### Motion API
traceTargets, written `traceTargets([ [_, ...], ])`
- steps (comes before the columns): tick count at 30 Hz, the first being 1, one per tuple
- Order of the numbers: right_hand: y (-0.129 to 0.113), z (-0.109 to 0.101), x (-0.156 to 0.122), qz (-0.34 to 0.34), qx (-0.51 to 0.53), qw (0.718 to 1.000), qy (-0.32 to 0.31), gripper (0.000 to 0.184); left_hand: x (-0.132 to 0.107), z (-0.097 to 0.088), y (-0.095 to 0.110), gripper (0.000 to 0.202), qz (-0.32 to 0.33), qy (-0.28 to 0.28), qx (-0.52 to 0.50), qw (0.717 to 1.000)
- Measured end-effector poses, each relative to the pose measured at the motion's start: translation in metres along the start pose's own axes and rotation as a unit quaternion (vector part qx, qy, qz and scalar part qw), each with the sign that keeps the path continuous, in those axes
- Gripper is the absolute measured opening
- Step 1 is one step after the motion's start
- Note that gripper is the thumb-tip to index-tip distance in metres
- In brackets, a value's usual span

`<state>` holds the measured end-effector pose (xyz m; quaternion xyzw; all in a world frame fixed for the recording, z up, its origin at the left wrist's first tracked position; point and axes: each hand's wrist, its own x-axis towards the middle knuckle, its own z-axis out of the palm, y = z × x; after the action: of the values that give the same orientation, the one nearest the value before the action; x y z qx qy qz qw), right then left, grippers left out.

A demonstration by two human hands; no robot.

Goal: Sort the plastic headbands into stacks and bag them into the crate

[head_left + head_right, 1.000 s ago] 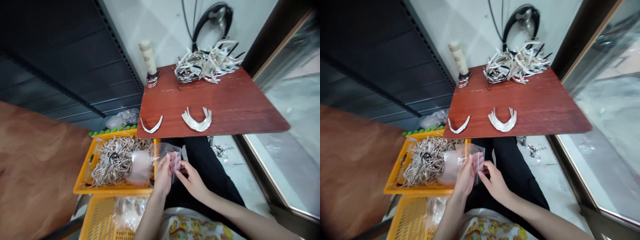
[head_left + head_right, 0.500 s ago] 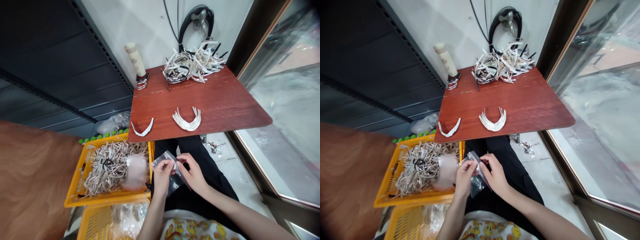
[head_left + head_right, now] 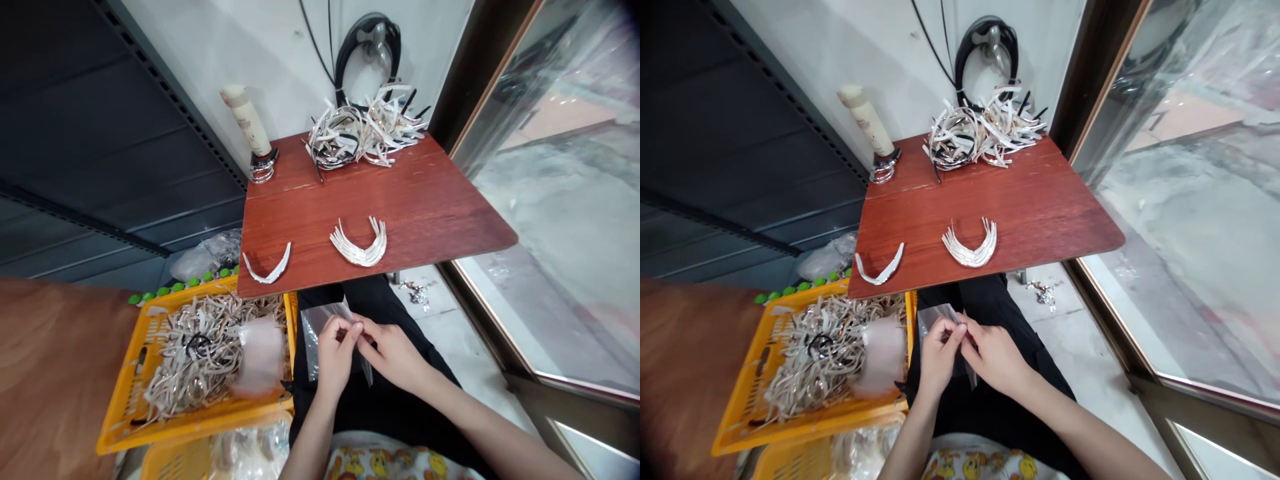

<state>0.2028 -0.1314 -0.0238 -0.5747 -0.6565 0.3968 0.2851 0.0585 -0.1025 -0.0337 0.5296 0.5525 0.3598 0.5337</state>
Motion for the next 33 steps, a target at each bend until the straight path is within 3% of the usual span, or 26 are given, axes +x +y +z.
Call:
traceTargets([
  [5,0.003,-0.005,0.005,0.005,0.108,0.993,-0.047,0.041,0.004,-0.007,-0.004,0.035,0.022,-0.003,0.053,0.998],
  [10,0.008,-0.004,0.008,0.014,0.034,0.998,-0.05,0.055,0.003,-0.007,-0.004,0.033,0.021,-0.057,0.099,0.993],
  [13,0.014,-0.007,0.011,0.028,0.058,0.997,-0.047,0.041,0.004,-0.011,0.0,0.03,0.02,-0.064,0.146,0.987],
  [15,0.022,-0.012,0.014,0.062,0.122,0.99,-0.025,0.026,0.006,-0.014,0.002,0.028,0.015,-0.042,0.191,0.981],
  [17,0.029,-0.015,0.016,0.1,0.169,0.98,0.014,0.028,0.008,-0.013,0.004,0.025,0.007,-0.004,0.24,0.971],
  [21,0.035,-0.016,0.018,0.134,0.162,0.973,0.094,0.027,0.005,0.008,0.006,0.012,0.002,0.049,0.284,0.958],
  [26,0.034,-0.014,0.02,0.135,0.152,0.975,0.085,0.025,0.0,0.035,0.002,0.027,0.071,-0.03,0.242,0.967],
  [29,0.043,-0.024,0.022,0.149,0.158,0.973,0.079,0.026,0.007,0.025,-0.004,0.019,0.077,0.002,0.243,0.967],
  [33,0.053,-0.044,0.025,0.16,0.102,0.98,0.064,0.016,0.02,-0.003,-0.01,0.014,0.043,0.026,0.244,0.968],
])
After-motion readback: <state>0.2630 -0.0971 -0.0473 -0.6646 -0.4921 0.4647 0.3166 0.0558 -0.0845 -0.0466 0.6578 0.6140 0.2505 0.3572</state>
